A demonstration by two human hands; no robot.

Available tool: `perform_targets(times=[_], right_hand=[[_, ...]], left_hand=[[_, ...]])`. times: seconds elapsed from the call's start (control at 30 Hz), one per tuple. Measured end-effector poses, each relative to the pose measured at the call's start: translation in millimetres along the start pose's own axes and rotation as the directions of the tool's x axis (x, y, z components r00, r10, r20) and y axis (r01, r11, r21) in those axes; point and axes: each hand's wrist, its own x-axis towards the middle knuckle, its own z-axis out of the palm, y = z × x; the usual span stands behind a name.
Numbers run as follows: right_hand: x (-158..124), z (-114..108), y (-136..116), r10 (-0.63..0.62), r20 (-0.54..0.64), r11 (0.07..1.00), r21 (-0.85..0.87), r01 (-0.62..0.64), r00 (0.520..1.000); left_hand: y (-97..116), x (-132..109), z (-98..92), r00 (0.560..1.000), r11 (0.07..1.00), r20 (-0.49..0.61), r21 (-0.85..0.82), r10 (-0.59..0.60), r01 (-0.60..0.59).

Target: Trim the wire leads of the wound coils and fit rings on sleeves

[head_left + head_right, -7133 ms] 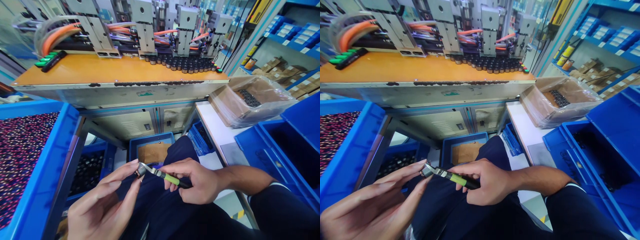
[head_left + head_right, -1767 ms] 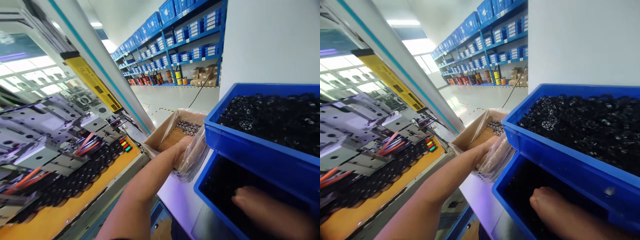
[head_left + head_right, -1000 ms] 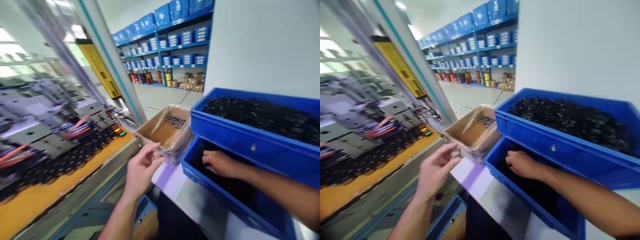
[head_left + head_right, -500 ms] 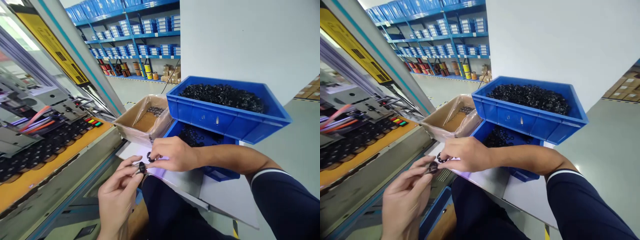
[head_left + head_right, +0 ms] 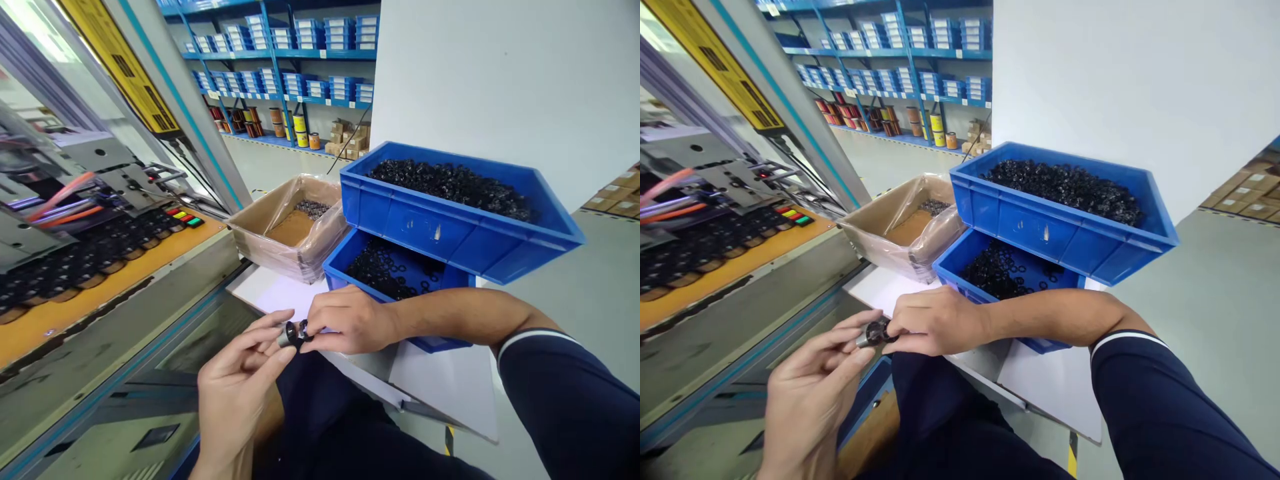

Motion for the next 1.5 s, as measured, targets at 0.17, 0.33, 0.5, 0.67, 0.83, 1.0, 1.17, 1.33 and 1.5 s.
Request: perform_targets(times=[0.17,0.33,0.5,0.67,0.83,1.0,1.17,1.33,1.5], right_hand=[[-1,0,0,-0.008,0.01,1.0,0.006,0.008,1.0],[-2,1,2,0.001,0.028,1.0,-0.016,0.0,1.0],[-3,1,2,0.012,0.069,0.999,-0.052,-0.009,0.998],[0,-6,1,-0.015,0.1,0.999,-0.043,0.019,0.995],[2,-10,6,-0.033,0.156,0.996,-0.074,0.045,0.987],[0,-8,7,-0.116,0.09,0.989,-0.078,0.123,0.989],[3,-8,5,-0.152,0.051,0.986,-0.062,0.155,0.987],[4,-11,8,-0.112,0.107,0.993,-0.019,0.115,0.988],[0,-9,10,-0.13,0.186,0.988,-0.061,0.144,0.974]], left_hand=[[2,-3,3.1,0.997,0.997,-0.029,0.022,-0.074,0.075],[2,-1,5.9,0.997,0.996,0.013,-0.032,-0.081,0.081],[1,-3,13.2,0.997,0.997,-0.022,0.022,-0.068,0.069],[2,-6,12.7,0.996,0.998,-0.09,0.051,-0.019,0.024],[3,-9,8.6,0.993,0.985,-0.116,0.169,-0.016,0.036],[4,-9,8.7,0.994,0.985,-0.112,0.173,-0.005,0.024],[1,-7,6.2,0.992,0.989,-0.082,0.107,-0.094,0.103],[1,-5,8.1,0.989,0.991,-0.083,0.048,-0.121,0.126],[-1,-5,6.1,0.988,0.988,-0.061,0.046,-0.142,0.145]])
